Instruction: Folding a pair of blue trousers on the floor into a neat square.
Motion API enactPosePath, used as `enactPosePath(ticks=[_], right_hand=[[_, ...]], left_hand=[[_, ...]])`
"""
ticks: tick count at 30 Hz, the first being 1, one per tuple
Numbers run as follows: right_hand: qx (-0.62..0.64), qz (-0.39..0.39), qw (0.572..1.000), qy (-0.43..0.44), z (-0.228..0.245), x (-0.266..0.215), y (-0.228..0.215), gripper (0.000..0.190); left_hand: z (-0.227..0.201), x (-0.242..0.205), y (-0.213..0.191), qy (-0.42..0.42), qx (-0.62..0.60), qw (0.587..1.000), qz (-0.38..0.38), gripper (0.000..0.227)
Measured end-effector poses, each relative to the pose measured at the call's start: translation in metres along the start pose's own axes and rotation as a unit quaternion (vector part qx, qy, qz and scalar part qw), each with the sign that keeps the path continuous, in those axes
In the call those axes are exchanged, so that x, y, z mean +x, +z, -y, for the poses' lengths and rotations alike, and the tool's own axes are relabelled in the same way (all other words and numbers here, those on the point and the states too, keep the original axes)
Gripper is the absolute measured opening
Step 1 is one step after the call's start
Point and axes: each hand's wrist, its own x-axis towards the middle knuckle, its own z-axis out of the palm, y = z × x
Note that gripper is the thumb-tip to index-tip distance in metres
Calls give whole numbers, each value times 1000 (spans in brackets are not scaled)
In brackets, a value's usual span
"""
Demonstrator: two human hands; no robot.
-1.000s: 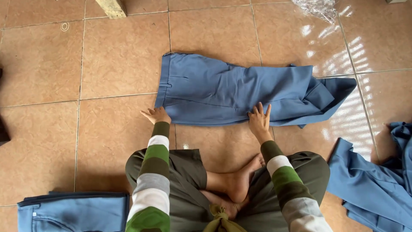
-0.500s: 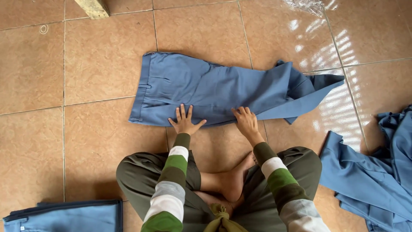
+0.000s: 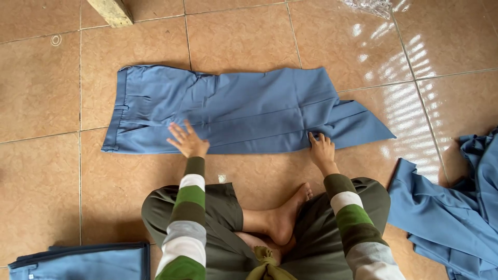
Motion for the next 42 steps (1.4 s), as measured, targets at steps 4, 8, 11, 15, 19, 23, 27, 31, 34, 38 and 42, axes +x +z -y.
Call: enactPosePath(ticks=[4,8,11,15,19,23,27,31,34,38,42], right_hand=[[78,-4,997,-3,31,-10,-18,60],[114,15,993,-33,40,-8,-14,63],[103,36,993,-40,37,-11,-21,68],[120,54,990,-49,37,-9,-27,76],[135,60,989,17,37,-14,-42,89],[155,53,986,-19,45,-1,-39,89],[128,35,991,-24,51,15,-19,93],[166,39,985,-30,36,22,-4,90],[273,13,962,15,31,23,-19,79],[241,83,963,87,40,21,-69,98],[150,143,970,123,28,29,-70,78]], left_hand=[[-62,-58,24,173,-116,977,53,104],[-77,-91,10,218,-56,955,192,97],[-59,-81,-3,169,-41,964,199,89],[-18,-34,26,66,-22,981,183,87],[22,18,74,-46,11,985,164,81],[7,17,52,-106,15,987,120,85],[-50,-31,35,61,-80,995,14,85],[-73,-60,87,111,-126,986,16,93],[-75,-69,81,112,-113,987,-25,96],[-76,-74,70,109,-97,985,-88,90],[-79,-73,63,103,-113,983,-102,88]])
